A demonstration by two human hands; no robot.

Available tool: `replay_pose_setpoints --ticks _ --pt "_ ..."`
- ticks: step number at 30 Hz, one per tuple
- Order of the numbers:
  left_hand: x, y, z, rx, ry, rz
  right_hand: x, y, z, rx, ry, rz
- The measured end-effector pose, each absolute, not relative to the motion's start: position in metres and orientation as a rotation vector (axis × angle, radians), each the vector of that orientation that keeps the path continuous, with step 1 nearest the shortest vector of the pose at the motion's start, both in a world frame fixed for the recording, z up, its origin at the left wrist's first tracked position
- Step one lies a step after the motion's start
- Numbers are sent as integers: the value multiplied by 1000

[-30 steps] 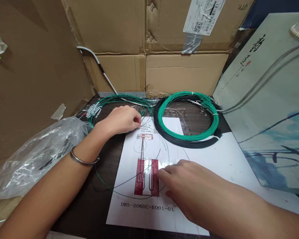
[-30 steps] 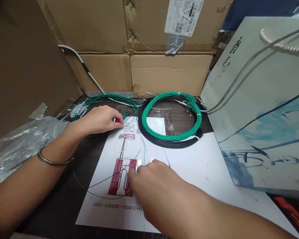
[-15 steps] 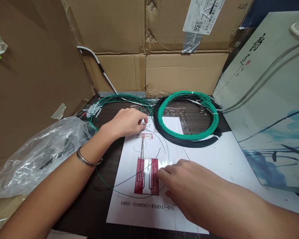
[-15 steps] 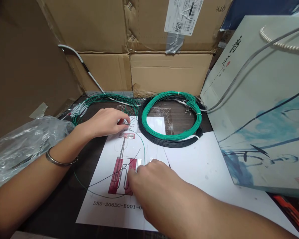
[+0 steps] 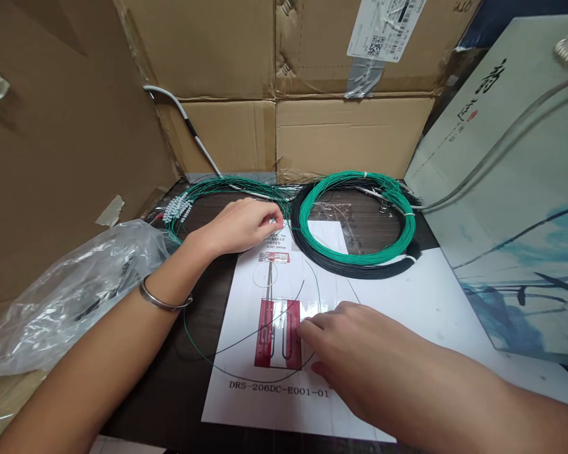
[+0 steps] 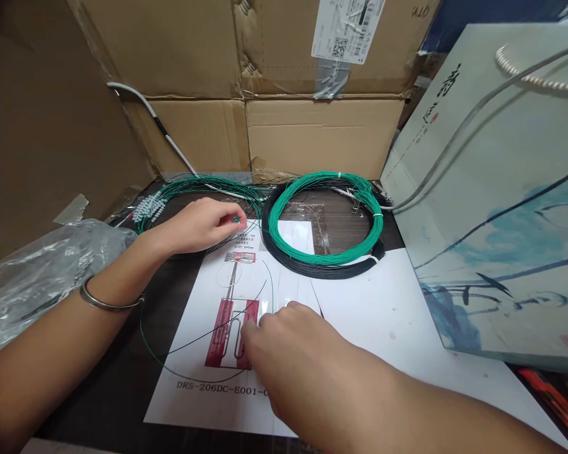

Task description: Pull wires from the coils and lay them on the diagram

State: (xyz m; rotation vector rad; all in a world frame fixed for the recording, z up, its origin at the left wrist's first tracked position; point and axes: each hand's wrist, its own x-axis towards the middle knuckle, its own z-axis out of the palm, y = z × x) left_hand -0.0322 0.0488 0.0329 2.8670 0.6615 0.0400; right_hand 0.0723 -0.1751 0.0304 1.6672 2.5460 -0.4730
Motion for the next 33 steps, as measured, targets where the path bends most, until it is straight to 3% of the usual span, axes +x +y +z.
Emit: replay_pose_setpoints --ticks 3,9,16,26,33 --pt "-31 52 28 2968 897 198 72 -176 30 1660 2554 -442" --pt "-31 55 18 3022 1097 109 73 -173 35 1723 2523 -480" --pt "-52 27 25 2894 997 208 76 -165 42 1776 2479 -547" --pt "-79 -2 27 2740 540 -257 78 -165 39 1790 2451 -570" --pt "-80 2 17 2787 503 -263 74 -157 37 1896 2434 -644"
